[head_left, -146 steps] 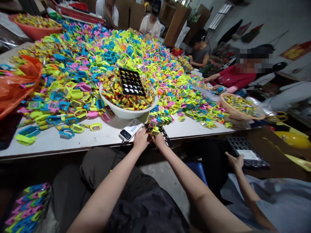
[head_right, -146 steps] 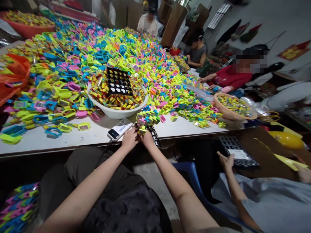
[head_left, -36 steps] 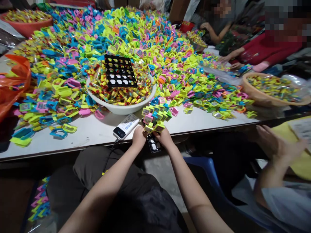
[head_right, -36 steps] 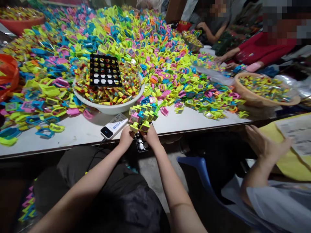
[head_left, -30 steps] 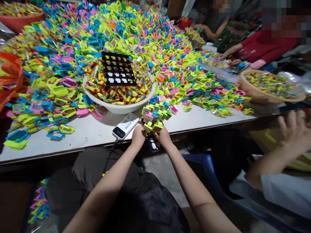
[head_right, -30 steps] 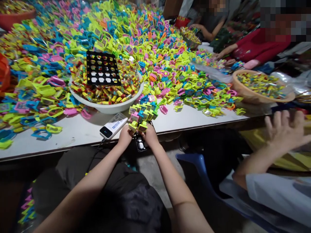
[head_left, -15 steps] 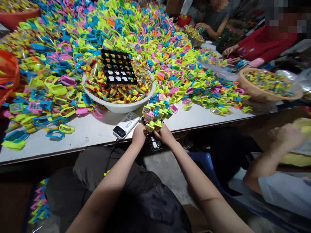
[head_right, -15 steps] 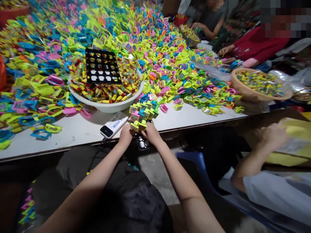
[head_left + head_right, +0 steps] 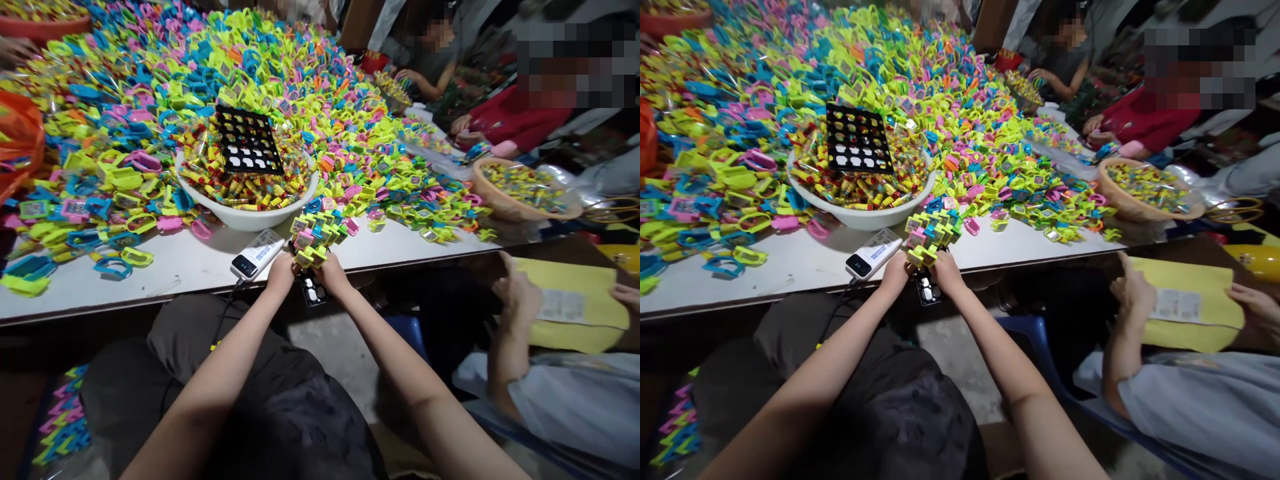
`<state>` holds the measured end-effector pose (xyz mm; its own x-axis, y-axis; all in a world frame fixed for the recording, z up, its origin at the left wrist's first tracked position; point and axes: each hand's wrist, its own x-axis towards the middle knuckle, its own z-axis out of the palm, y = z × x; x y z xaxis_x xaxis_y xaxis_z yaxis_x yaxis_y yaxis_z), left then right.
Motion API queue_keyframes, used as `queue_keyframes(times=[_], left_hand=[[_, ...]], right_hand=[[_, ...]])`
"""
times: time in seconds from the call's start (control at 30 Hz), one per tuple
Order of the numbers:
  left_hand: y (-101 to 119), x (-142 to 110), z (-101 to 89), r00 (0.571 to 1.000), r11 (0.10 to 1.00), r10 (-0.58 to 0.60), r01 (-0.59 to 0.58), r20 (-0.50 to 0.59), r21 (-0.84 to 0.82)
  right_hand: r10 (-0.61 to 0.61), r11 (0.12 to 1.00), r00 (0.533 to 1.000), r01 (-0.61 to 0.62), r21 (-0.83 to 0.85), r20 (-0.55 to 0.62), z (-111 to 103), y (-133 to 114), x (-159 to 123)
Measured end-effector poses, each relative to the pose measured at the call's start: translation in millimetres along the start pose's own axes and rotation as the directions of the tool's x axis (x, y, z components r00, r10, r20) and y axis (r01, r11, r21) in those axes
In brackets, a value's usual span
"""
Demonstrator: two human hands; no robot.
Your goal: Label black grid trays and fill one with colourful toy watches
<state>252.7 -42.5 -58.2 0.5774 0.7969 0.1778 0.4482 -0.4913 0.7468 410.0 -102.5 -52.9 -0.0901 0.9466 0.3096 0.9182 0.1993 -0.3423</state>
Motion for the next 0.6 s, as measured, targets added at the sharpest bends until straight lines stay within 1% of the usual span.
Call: queue_keyframes(times=[0.1, 0.2, 0.37, 0.47, 0.6], left_hand=[[-3, -1, -7.4, 1.000, 1.000, 0.003, -0.002, 0.027, -0.023], [-7, -4, -14.9, 0.998, 0.999, -0.015, 0.017, 0.053, -0.035], [-10, -7, -19.9, 0.997, 0.998, -0.058, 0.059, 0.040, -0.018], [-8, -9, -19.8, 0.997, 0.997, -0.076, 0.076, 0.025, -0.010], [-5, -11, -19.0, 0.995, 0.995, -0.099, 0.099, 0.002, -0.009]], right_hand=[[0.038, 0.999, 0.999, -0.038, -0.005, 0.009, -1, -12, 1], [0.071, 0.997, 0.997, -0.071, -0.024, -0.007, 0, -26, 1], [0.160, 0.981, 0.986, -0.163, -0.100, -0.037, 1, -46, 2], [0.200, 0.968, 0.979, -0.205, -0.144, -0.049, 1, -52, 2], [0.218, 0.959, 0.974, -0.226, -0.172, -0.062, 0, -53, 2]])
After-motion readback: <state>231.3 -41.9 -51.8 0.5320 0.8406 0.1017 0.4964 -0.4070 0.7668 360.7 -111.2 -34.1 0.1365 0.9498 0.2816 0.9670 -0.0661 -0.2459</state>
